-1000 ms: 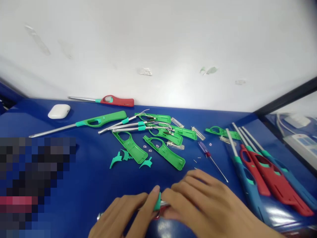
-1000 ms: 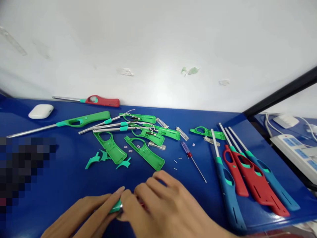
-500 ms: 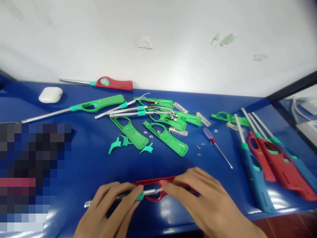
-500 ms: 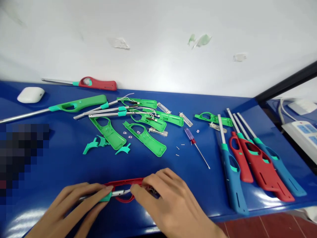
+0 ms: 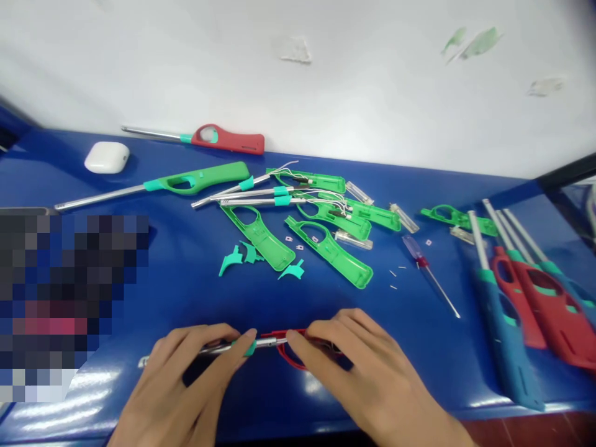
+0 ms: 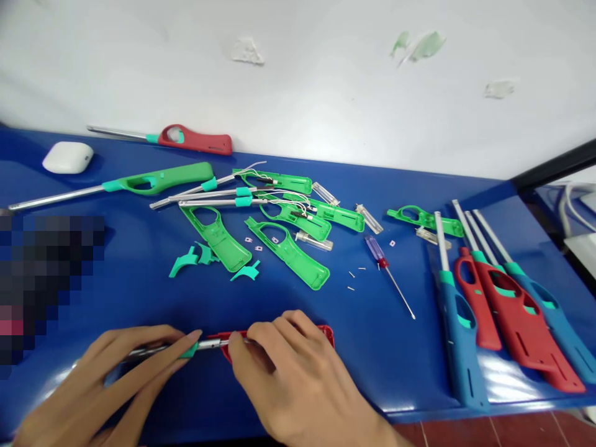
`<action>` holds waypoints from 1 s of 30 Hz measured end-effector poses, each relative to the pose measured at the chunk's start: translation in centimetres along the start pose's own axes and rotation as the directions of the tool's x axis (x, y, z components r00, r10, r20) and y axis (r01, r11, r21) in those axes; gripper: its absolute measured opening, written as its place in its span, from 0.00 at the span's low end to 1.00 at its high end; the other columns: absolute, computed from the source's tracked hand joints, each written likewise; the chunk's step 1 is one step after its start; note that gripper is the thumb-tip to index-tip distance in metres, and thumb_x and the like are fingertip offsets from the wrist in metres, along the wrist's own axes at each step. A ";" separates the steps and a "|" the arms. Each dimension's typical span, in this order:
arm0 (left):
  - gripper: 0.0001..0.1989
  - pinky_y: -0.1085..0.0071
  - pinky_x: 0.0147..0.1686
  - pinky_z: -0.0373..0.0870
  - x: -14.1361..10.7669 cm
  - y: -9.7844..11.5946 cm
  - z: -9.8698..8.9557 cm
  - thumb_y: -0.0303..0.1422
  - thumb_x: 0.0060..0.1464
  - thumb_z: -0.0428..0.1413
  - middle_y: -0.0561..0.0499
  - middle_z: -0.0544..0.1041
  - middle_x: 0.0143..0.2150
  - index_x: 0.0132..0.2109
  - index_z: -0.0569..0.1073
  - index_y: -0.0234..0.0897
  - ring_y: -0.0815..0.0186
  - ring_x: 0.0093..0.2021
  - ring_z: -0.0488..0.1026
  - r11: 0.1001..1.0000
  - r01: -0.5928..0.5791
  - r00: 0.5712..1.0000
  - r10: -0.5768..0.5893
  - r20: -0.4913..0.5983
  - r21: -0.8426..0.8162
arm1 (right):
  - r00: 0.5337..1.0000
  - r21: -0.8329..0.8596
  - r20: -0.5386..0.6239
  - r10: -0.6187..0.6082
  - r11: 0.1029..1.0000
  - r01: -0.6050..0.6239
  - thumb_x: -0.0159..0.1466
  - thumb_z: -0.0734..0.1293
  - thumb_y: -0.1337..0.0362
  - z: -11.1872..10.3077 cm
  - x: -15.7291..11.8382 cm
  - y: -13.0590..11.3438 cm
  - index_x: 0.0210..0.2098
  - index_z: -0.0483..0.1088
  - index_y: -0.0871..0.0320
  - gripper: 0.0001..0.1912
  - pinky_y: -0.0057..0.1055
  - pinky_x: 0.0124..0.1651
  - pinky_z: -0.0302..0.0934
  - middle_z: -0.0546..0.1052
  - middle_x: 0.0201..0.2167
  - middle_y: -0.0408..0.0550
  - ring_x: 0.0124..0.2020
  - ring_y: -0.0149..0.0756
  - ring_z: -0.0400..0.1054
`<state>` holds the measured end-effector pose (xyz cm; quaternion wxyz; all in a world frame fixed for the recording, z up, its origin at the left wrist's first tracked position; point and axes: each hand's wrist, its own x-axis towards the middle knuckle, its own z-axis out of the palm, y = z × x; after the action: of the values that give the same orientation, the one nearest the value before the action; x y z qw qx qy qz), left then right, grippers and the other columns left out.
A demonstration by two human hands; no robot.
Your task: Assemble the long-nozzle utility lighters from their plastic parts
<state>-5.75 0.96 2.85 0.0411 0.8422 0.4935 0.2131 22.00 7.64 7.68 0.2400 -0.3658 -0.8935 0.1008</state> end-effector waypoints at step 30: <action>0.15 0.68 0.51 0.69 5.2 3.3 0.9 0.20 0.69 0.51 0.52 0.75 0.49 0.51 0.77 0.42 0.68 0.50 0.72 0.979 0.140 0.985 -0.152 -0.078 -0.150 | 0.998 0.081 -0.054 0.026 0.996 -0.021 0.74 0.62 0.75 0.8 -0.4 0.5 0.53 0.78 0.60 0.15 0.34 0.38 0.65 0.82 0.38 0.46 0.33 0.33 0.70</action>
<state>-0.50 3.78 4.65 0.0952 0.7882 0.5388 0.2818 22.15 7.75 6.70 0.2779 -0.3691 -0.8774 0.1293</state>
